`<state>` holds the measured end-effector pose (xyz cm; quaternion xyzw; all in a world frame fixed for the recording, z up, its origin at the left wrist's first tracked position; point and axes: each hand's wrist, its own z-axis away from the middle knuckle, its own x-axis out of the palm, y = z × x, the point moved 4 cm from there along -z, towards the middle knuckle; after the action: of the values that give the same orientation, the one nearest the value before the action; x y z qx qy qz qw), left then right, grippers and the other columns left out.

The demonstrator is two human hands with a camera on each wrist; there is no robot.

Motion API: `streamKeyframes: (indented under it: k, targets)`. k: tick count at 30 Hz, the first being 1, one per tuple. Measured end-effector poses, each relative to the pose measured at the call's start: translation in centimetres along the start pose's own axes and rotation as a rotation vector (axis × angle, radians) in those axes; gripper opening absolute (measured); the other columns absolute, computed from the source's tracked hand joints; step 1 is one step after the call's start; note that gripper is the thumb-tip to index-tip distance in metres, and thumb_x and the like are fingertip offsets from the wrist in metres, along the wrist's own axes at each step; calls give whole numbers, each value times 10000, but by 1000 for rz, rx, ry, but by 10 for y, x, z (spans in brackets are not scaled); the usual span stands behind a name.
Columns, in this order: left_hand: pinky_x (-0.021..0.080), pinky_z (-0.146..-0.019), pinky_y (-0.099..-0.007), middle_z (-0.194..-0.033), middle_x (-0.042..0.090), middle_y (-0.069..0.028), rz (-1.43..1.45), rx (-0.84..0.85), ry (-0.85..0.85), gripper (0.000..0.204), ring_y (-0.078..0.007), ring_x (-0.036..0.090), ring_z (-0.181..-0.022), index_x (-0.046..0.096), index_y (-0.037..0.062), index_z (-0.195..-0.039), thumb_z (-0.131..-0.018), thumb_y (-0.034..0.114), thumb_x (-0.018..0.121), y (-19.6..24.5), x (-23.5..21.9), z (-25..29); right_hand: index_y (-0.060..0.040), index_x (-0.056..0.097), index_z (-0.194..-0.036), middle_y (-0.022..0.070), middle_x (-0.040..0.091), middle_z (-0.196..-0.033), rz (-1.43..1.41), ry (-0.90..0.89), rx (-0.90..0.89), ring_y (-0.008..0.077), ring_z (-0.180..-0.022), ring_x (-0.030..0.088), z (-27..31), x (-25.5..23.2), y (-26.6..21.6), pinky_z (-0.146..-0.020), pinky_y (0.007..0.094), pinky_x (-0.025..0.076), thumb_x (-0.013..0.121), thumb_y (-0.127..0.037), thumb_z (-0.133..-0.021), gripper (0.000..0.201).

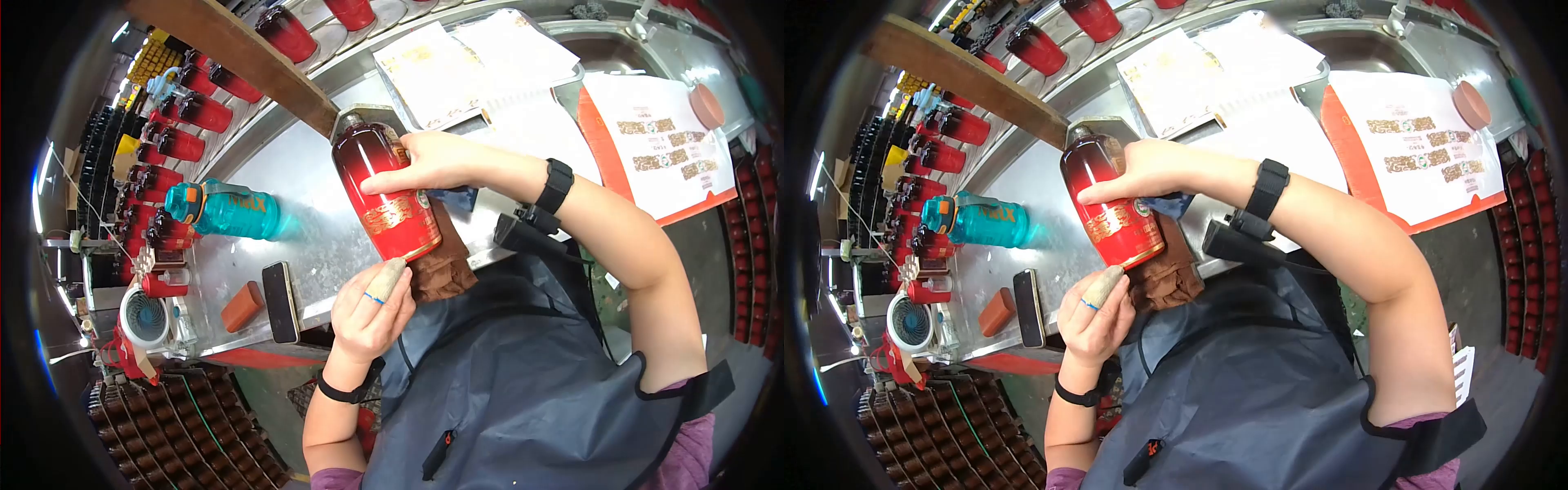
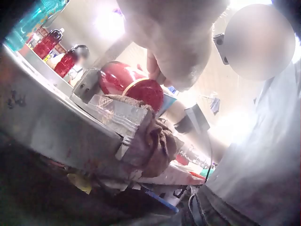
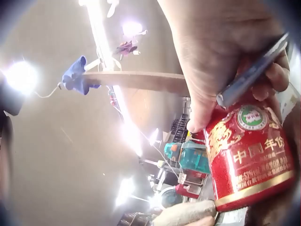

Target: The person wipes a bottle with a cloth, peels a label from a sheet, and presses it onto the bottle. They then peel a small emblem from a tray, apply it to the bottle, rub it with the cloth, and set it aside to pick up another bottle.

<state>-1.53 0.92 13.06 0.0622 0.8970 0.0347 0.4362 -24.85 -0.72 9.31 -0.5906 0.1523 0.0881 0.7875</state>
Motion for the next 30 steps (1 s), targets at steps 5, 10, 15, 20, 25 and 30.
streamKeyframes:
  k: [5, 10, 15, 20, 25, 30]
  targets:
    - [566, -768, -384, -1038, 697, -142, 15, -32, 31, 308, -294, 677, -907, 731, -13, -1020, -714, -5, 753, 5, -2, 2, -47, 570, -1136, -31, 562, -650, -546, -301, -11, 25, -478, 493, 17, -7, 5, -409, 168, 365, 838, -460, -773, 611]
    - [570, -760, -379, -1013, 699, -119, -1, -8, 19, 279, -289, 682, -917, 733, 0, -1001, -724, 22, 755, 14, -6, -12, -13, 606, -1197, 80, 702, -826, -410, -88, -89, 191, -780, 672, 8, 1, 10, -730, 323, 542, 854, -453, -730, 688]
    - [574, -765, -368, -1025, 701, -108, 17, -22, 38, 255, -275, 692, -916, 728, 0, -974, -722, 26, 752, 17, -13, -8, 132, 606, -1150, 216, 682, -1118, 158, -6, 1, 252, -985, 681, 31, -5, -28, -856, 333, 522, 779, -643, -713, 906]
    - [586, -737, -369, -1029, 698, -116, 38, -12, 71, 265, -274, 698, -892, 723, -2, -985, -722, 20, 747, 12, -15, 5, 62, 525, -1307, 65, 675, -949, -446, -219, 72, 74, -619, 593, 12, -8, 5, -550, 225, 470, 821, -423, -794, 765]
    - [593, -731, -370, -1034, 695, -121, 59, 11, 89, 268, -276, 696, -891, 712, -3, -999, -734, 21, 739, 7, -17, 8, 48, 522, -1313, 80, 687, -959, -501, -235, 41, 91, -686, 634, 2, 8, 4, -606, 236, 505, 840, -378, -782, 752]
    - [596, -741, -372, -1033, 688, -124, 69, 43, 83, 277, -277, 692, -882, 704, -4, -1012, -740, 31, 741, -2, -16, 12, 93, 595, -1200, 194, 693, -1077, 101, 83, -11, 256, -994, 676, 12, 10, -39, -892, 363, 521, 811, -633, -681, 918]
